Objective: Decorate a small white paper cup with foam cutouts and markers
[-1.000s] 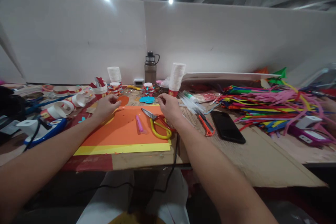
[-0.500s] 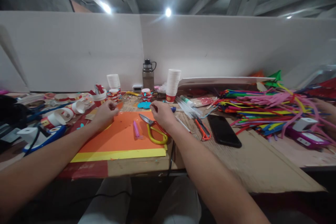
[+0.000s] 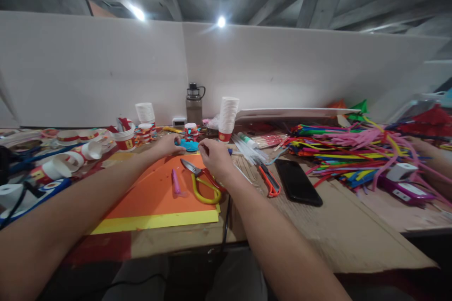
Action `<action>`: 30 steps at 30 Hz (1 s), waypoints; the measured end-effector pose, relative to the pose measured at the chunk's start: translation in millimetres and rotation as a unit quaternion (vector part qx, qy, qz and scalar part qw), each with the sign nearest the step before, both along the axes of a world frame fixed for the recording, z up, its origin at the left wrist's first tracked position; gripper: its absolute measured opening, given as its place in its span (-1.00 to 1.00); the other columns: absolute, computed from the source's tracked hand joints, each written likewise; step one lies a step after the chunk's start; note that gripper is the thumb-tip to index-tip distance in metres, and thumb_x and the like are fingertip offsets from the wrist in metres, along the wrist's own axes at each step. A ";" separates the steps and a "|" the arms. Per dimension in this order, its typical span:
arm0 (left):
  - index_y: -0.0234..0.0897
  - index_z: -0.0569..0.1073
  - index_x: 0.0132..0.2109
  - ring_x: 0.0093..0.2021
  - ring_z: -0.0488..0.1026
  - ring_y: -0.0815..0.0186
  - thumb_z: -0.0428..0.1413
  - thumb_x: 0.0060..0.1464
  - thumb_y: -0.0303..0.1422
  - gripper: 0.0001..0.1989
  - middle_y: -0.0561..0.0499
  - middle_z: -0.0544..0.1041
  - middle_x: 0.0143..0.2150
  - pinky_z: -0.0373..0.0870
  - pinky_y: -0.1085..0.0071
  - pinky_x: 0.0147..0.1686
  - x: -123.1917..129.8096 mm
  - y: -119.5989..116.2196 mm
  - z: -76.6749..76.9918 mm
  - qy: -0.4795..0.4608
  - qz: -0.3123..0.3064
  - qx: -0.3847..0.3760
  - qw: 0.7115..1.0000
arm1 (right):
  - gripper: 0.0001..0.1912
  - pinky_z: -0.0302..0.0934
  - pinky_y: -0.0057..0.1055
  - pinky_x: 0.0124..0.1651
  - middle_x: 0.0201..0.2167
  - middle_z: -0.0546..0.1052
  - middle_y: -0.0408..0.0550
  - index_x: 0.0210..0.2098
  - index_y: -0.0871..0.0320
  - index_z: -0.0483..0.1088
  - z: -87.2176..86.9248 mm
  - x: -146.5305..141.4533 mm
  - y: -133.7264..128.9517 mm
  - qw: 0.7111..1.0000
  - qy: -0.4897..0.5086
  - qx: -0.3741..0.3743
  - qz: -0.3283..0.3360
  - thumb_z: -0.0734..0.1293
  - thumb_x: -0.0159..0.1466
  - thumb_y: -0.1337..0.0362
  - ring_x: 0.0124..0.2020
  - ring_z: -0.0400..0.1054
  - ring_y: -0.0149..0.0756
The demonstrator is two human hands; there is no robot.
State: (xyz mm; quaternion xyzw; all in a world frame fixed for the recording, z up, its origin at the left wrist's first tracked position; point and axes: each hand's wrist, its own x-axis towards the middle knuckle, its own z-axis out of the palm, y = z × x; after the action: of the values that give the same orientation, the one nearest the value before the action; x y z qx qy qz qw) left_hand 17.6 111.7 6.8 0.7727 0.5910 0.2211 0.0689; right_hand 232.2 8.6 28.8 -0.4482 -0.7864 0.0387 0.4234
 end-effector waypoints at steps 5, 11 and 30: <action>-0.29 0.44 -0.39 -0.32 0.43 0.25 0.33 -0.23 -0.25 -0.71 -0.04 0.55 -0.32 0.24 0.43 -0.36 -1.0 20.7 -6.5 0.016 -0.017 -0.027 0.999 | -0.85 0.12 -0.47 -0.34 -0.41 0.57 -0.05 -0.33 0.18 0.49 -1.0 0.2 0.3 1.000 -0.012 0.013 0.002 0.26 0.24 0.41 -0.42 0.37 -0.36; -0.28 0.48 -0.37 -0.32 0.45 0.27 0.33 -0.25 -0.25 -0.71 -0.01 0.57 -0.31 0.28 0.45 -0.34 -2.2 29.5 -6.6 0.011 -0.041 -0.049 0.998 | -0.85 0.12 -0.47 -0.33 -0.41 0.56 -0.06 -0.34 0.18 0.48 -0.4 0.1 -0.8 1.000 -0.012 0.016 0.012 0.26 0.23 0.43 -0.40 0.37 -0.37; -0.30 0.55 -0.28 -0.30 0.49 0.23 0.32 -0.19 -0.18 -0.66 -0.06 0.61 -0.28 0.28 0.43 -0.36 13.9 14.5 7.8 -0.013 -0.052 -0.031 0.998 | -0.83 0.17 -0.45 -0.27 -0.35 0.58 -0.04 -0.32 0.17 0.48 6.2 4.3 -2.6 1.000 0.000 0.010 0.013 0.23 0.26 0.38 -0.34 0.39 -0.33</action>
State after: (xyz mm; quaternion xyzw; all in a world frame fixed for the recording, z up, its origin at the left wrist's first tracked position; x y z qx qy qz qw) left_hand 31.5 126.2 14.6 0.7969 0.5557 0.2089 0.1119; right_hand 236.5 6.0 35.1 -0.4334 -0.7927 0.0362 0.4272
